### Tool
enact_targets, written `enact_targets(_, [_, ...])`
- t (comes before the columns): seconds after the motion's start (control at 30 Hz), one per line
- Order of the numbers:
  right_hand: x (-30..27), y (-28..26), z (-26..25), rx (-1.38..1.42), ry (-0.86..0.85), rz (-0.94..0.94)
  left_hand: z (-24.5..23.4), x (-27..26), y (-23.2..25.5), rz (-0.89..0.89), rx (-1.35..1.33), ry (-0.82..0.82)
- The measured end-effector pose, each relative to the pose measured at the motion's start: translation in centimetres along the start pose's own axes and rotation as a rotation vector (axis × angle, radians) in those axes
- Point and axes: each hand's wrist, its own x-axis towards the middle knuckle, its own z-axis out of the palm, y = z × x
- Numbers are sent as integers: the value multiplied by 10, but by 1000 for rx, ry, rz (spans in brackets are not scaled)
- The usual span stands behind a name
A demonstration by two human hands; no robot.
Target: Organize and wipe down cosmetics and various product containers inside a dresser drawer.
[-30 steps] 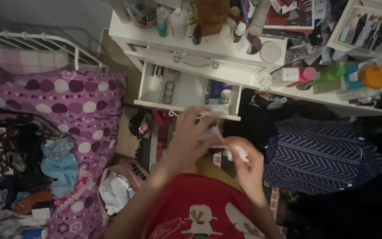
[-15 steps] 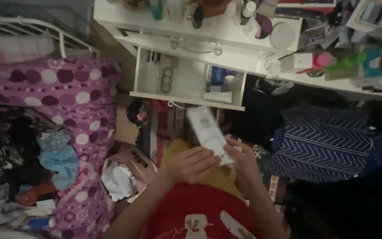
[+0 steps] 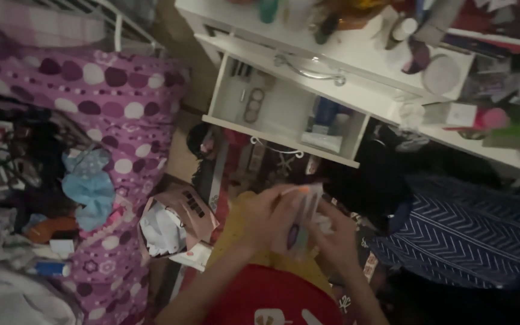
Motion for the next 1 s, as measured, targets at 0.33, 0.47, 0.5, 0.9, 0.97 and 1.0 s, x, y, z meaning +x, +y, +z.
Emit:
enact_targets(0.33, [116,66,46,-29,-43,285,-15,32,-132,-421,83,192])
enact_targets(0.47, [212,106,74,-258,-97,227,-45,22,-156,-451,144,253])
enact_targets(0.5, [241,129,90,-258,-101,222,-48,7,-167,-449,144,259])
enact_targets(0.9, [424,308,205,-645,87,43,-63,-208,-276,-887,-291,499])
enact_targets(0.97, [427,339,216,-667,-17,158,-78,-193,-253,-859,-239,506])
enact_targets(1.0, [421,306,221,-669,-16,158,-84,-183,-249,-859,-241,505])
